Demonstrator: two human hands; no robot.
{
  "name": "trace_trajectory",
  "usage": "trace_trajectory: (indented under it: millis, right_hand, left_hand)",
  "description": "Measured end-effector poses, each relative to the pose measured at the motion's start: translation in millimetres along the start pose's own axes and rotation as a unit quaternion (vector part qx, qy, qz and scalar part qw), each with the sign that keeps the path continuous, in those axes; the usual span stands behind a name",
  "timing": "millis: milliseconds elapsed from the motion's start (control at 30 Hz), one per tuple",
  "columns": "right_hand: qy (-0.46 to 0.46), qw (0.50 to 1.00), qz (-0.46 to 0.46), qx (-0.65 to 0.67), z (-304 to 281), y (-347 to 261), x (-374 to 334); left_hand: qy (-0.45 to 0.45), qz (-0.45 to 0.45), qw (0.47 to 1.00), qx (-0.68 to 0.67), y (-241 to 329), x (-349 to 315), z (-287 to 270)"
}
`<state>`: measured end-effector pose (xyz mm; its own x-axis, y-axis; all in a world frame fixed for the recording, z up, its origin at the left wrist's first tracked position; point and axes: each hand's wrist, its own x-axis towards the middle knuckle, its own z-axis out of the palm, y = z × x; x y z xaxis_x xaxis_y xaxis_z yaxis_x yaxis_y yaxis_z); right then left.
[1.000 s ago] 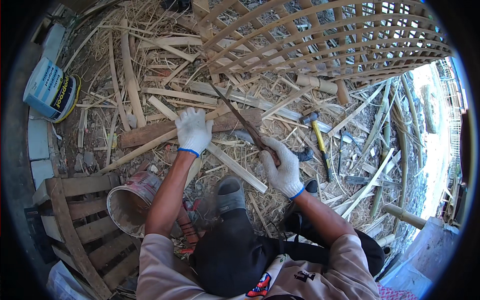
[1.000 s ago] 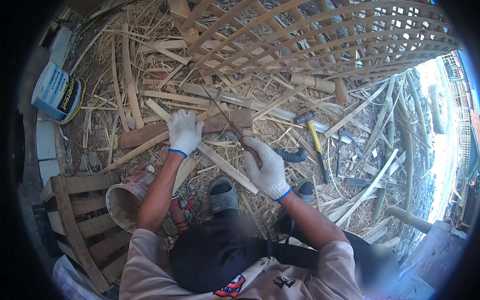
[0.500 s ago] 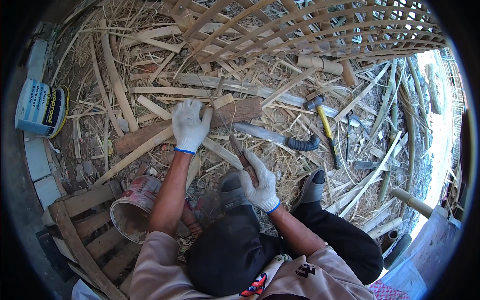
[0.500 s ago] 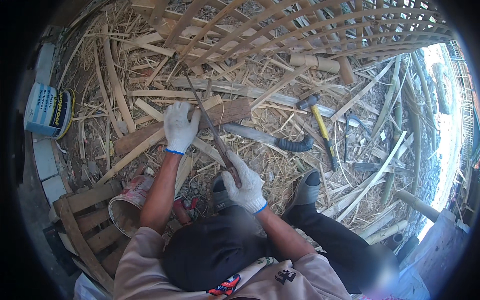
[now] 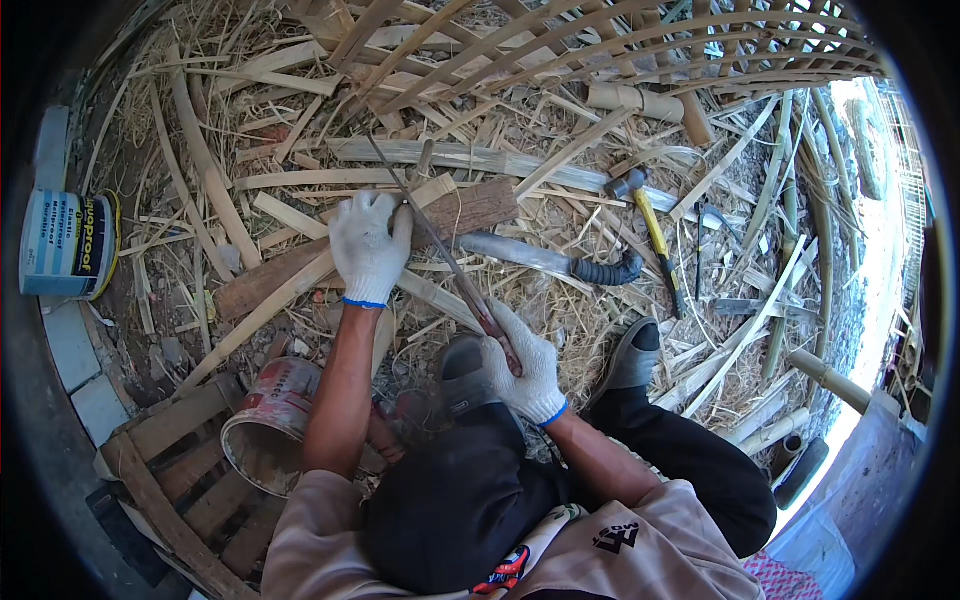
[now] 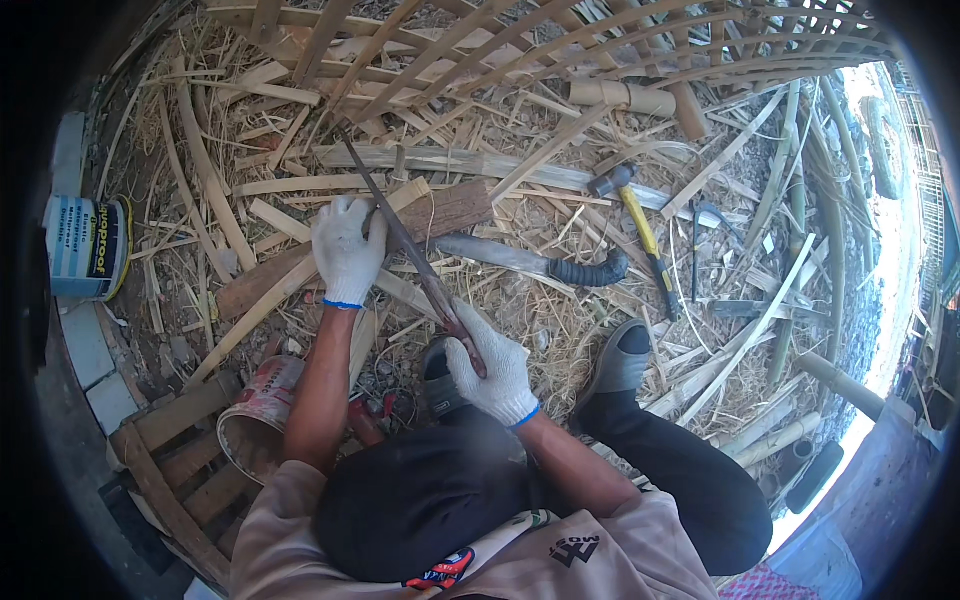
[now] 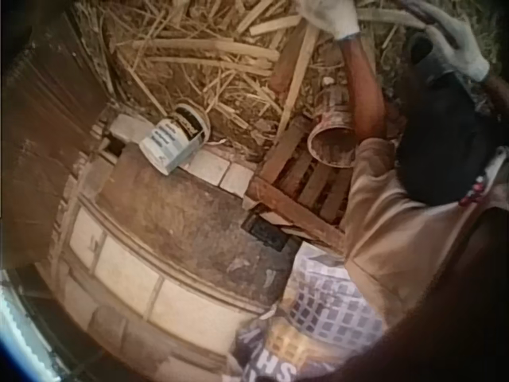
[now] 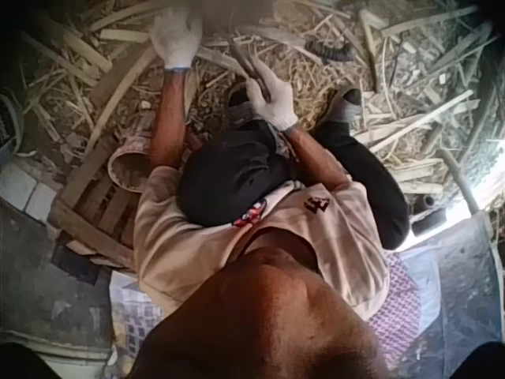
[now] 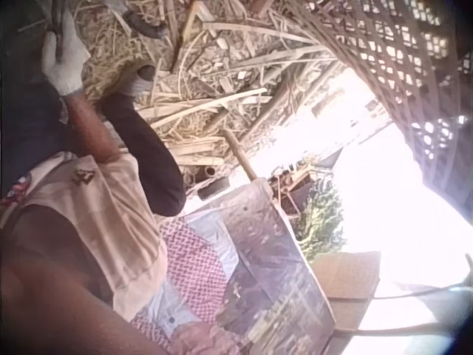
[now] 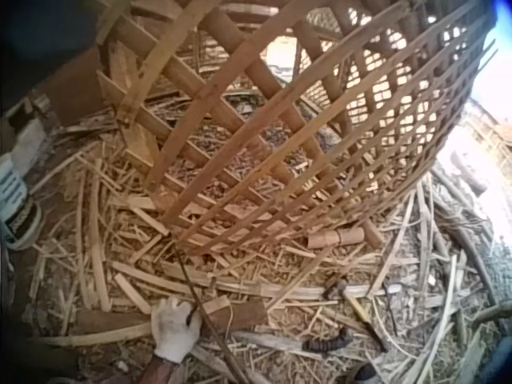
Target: The person constructs bamboo crafts by hammering wooden strips with a hammer, cutting a piece with a knife, and shaving a bamboo pole using a metal blade.
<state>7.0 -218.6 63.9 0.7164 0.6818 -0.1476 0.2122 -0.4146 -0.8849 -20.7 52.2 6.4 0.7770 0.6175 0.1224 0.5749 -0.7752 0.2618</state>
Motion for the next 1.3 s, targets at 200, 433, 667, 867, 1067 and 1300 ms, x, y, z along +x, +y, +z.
trace_trajectory:
  millis: [200,433,667,867,1067,1300]
  right_hand:
    - [-0.011,1.000,0.011,0.002,6,-12,16]
    - [-0.012,0.999,0.033,0.013,-6,-6,-2]
    - [-0.001,0.998,0.057,0.039,6,-14,20]
    - [0.003,0.999,0.029,0.040,-6,-3,-3]
    - [0.023,0.998,0.028,0.056,15,-18,28]
    - [0.031,0.996,0.032,0.075,1,-13,13]
  left_hand:
    - [0.016,-0.008,1.000,0.010,7,-2,7]
    - [0.006,-0.034,0.999,0.024,12,1,9]
    - [0.042,-0.023,0.999,0.014,12,-1,15]
    - [0.045,0.002,0.998,-0.036,11,1,15]
    - [0.048,-0.002,0.999,-0.010,8,0,20]
    - [0.066,0.005,0.997,-0.045,14,3,17]
